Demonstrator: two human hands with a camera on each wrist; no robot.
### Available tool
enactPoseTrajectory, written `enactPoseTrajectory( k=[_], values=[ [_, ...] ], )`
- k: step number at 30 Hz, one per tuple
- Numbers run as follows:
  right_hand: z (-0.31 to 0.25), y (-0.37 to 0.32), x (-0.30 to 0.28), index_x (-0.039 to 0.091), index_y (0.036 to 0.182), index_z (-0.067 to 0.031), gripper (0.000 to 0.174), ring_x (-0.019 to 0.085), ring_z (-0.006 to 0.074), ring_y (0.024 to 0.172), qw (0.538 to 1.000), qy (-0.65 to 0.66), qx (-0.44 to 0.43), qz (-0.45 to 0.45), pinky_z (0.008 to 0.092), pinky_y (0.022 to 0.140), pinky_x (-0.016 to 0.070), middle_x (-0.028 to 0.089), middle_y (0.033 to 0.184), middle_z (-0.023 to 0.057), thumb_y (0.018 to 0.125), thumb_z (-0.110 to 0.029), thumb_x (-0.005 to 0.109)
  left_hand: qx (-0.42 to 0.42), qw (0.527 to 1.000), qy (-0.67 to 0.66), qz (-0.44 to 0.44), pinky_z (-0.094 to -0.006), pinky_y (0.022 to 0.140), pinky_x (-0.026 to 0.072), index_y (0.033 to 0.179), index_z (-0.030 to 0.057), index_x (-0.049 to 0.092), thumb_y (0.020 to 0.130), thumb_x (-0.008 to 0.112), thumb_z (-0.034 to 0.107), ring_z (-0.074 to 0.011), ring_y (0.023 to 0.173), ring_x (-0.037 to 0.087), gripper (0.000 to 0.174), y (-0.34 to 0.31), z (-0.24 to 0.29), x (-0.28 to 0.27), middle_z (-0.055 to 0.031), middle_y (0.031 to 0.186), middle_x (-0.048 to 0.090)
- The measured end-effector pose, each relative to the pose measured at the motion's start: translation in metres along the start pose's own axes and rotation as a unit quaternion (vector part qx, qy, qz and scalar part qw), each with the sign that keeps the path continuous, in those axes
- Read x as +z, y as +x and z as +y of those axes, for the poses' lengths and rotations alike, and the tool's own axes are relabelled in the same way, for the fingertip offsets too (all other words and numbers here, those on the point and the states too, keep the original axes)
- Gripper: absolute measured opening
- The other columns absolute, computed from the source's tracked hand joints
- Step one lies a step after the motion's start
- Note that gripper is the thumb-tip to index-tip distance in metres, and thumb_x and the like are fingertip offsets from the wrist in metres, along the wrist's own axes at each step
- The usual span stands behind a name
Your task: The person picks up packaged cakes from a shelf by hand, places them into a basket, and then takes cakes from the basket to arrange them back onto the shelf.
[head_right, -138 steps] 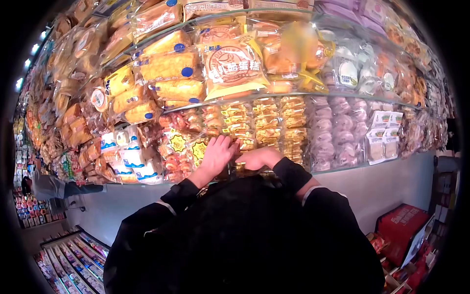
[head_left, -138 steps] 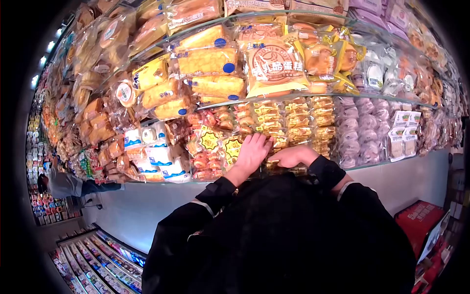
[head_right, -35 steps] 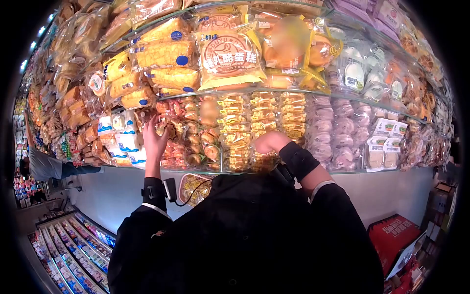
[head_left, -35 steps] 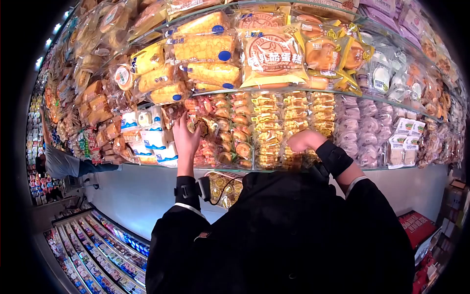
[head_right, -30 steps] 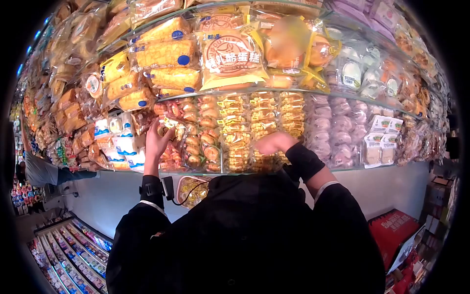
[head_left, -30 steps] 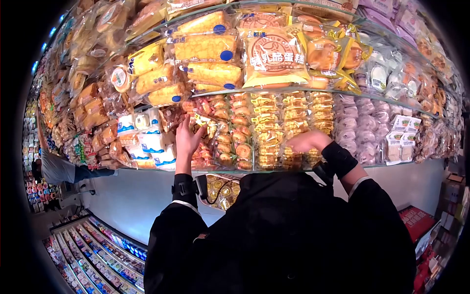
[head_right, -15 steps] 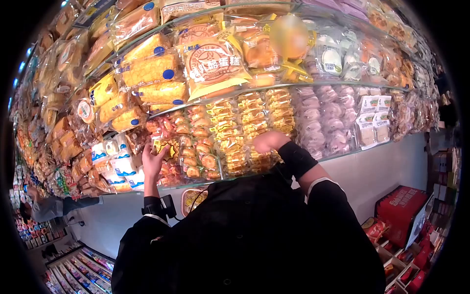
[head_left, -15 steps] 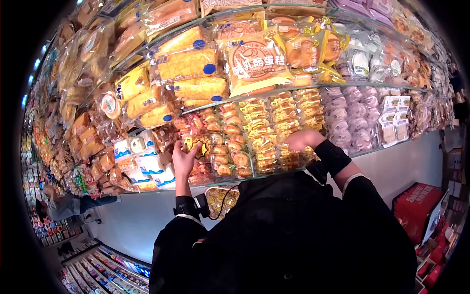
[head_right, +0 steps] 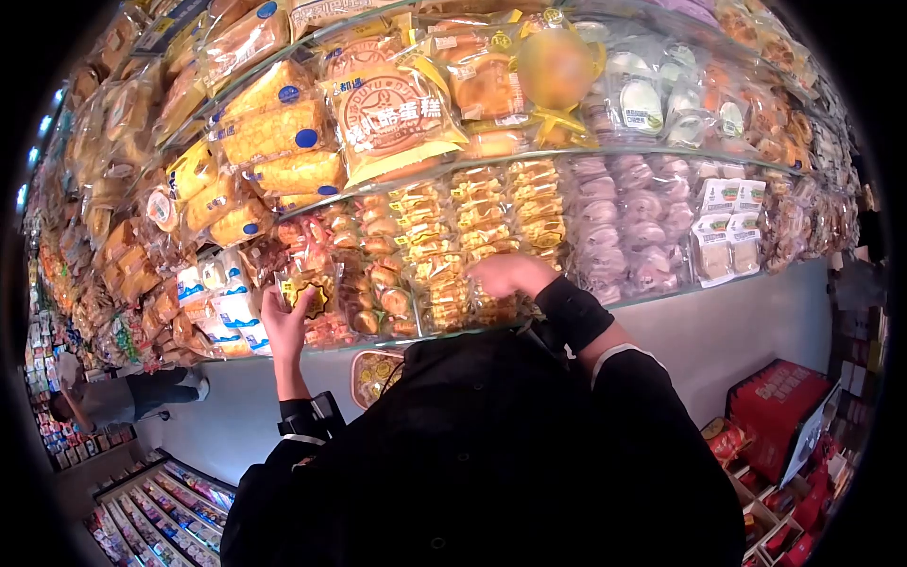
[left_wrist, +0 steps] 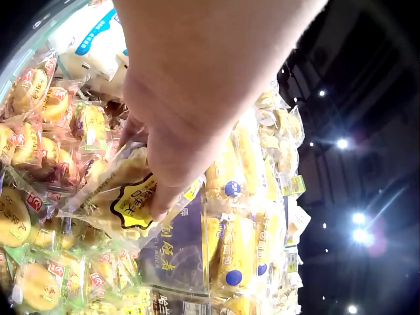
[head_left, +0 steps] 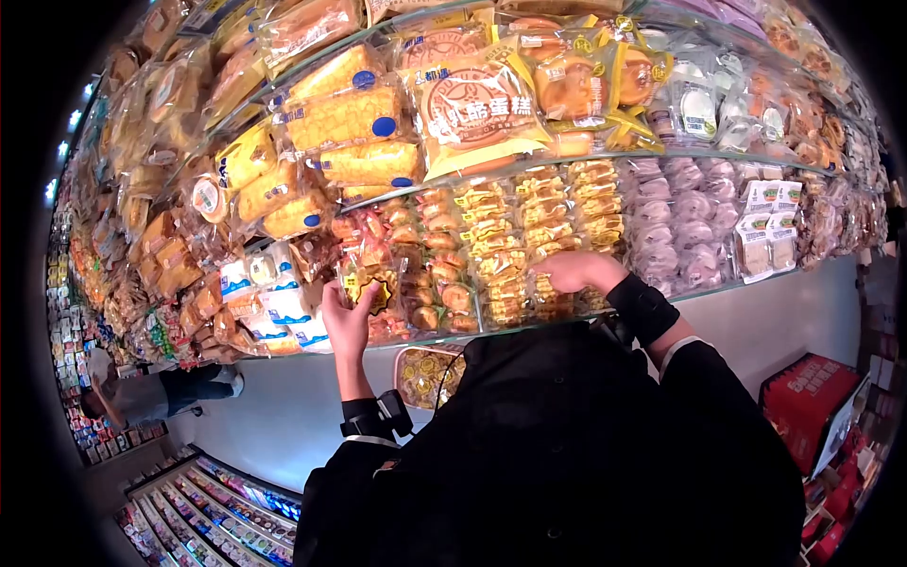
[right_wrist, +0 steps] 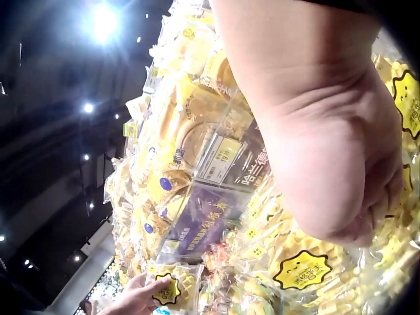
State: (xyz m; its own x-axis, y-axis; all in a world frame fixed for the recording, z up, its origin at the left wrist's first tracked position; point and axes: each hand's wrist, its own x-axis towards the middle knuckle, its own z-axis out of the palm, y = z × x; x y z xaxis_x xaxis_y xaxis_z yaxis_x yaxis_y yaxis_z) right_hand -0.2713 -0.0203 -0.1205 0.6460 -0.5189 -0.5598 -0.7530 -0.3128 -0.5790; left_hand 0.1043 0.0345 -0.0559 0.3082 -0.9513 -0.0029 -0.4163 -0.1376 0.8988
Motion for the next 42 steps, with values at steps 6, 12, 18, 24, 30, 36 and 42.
enactPoseTrajectory(
  k=[6,12,18,24,30,36,42],
  values=[
    [0.005,0.008,-0.001,0.057,0.120,-0.0014,0.047,0.062,0.0355,0.098,0.999,-0.027,0.014,-0.036,0.0429,0.081,0.0489,0.064,0.109,0.0211,0.074,-0.008,0.052,0.013,0.996,-0.065,-0.067,-0.0248,0.074,0.0494,0.097,-0.0020,0.051,0.078,0.076,0.004,-0.0109,0.082,0.059,0.033,-0.025,0.042,0.020,-0.0076,0.092,0.064],
    [0.017,0.040,-0.010,0.066,0.092,0.0053,0.030,0.062,0.0325,0.080,0.986,-0.079,-0.005,-0.147,0.0440,0.071,0.0478,0.066,0.092,0.0198,0.076,-0.011,0.047,-0.075,0.983,-0.081,-0.146,-0.0237,0.074,0.0492,0.095,0.0013,0.051,0.075,0.077,0.001,-0.0107,0.084,0.060,0.033,-0.032,0.080,0.041,-0.0068,0.092,0.064],
    [0.036,0.062,-0.005,0.068,0.090,-0.0004,0.028,0.051,0.0215,0.056,0.985,-0.014,-0.033,-0.168,0.0357,0.053,0.0413,0.062,0.072,0.0077,0.084,-0.023,0.052,0.035,0.908,-0.041,-0.416,-0.0259,0.090,0.0446,0.115,0.0011,0.057,0.072,0.081,0.008,-0.0120,0.103,0.055,0.049,-0.031,0.088,0.076,-0.0035,0.107,0.062],
    [0.039,0.050,-0.016,0.066,0.101,-0.0009,0.024,0.060,0.0147,0.067,0.947,0.171,0.004,-0.272,0.0275,0.058,0.0477,0.063,0.080,0.0062,0.084,-0.011,0.053,0.013,0.876,0.105,-0.470,-0.0261,0.069,0.0428,0.112,-0.0021,0.059,0.072,0.082,0.022,-0.0090,0.076,0.047,0.051,-0.037,0.096,0.115,-0.0018,0.085,0.058],
    [0.025,-0.086,-0.046,0.059,0.115,0.0031,0.035,0.063,0.0216,0.100,0.892,0.415,-0.003,-0.179,0.0335,0.086,0.0530,0.065,0.108,0.0146,0.090,-0.021,0.055,-0.006,0.916,0.052,-0.397,-0.0237,0.071,0.0426,0.115,-0.0040,0.058,0.074,0.081,0.018,-0.0061,0.079,0.047,0.052,-0.045,0.096,0.137,0.0009,0.088,0.057],
    [0.010,-0.122,0.017,0.055,0.117,-0.0001,0.048,0.058,0.0113,0.083,0.858,0.468,-0.094,0.189,0.0277,0.076,0.0480,0.064,0.095,0.0053,0.082,-0.028,0.073,-0.086,0.809,-0.225,-0.536,-0.0227,0.081,0.0450,0.117,-0.0015,0.056,0.080,0.074,0.004,-0.0065,0.092,0.054,0.042,-0.054,0.101,0.212,0.0004,0.103,0.060],
    [0.039,-0.147,0.045,0.059,0.101,0.0005,0.036,0.055,0.0082,0.077,0.817,0.435,-0.035,0.376,0.0266,0.068,0.0468,0.064,0.088,0.0030,0.076,-0.017,0.078,0.031,0.817,-0.012,-0.576,-0.0245,0.086,0.0454,0.116,0.0020,0.055,0.079,0.074,0.003,-0.0077,0.093,0.055,0.041,-0.041,0.117,0.224,-0.0004,0.102,0.060]
  ],
)
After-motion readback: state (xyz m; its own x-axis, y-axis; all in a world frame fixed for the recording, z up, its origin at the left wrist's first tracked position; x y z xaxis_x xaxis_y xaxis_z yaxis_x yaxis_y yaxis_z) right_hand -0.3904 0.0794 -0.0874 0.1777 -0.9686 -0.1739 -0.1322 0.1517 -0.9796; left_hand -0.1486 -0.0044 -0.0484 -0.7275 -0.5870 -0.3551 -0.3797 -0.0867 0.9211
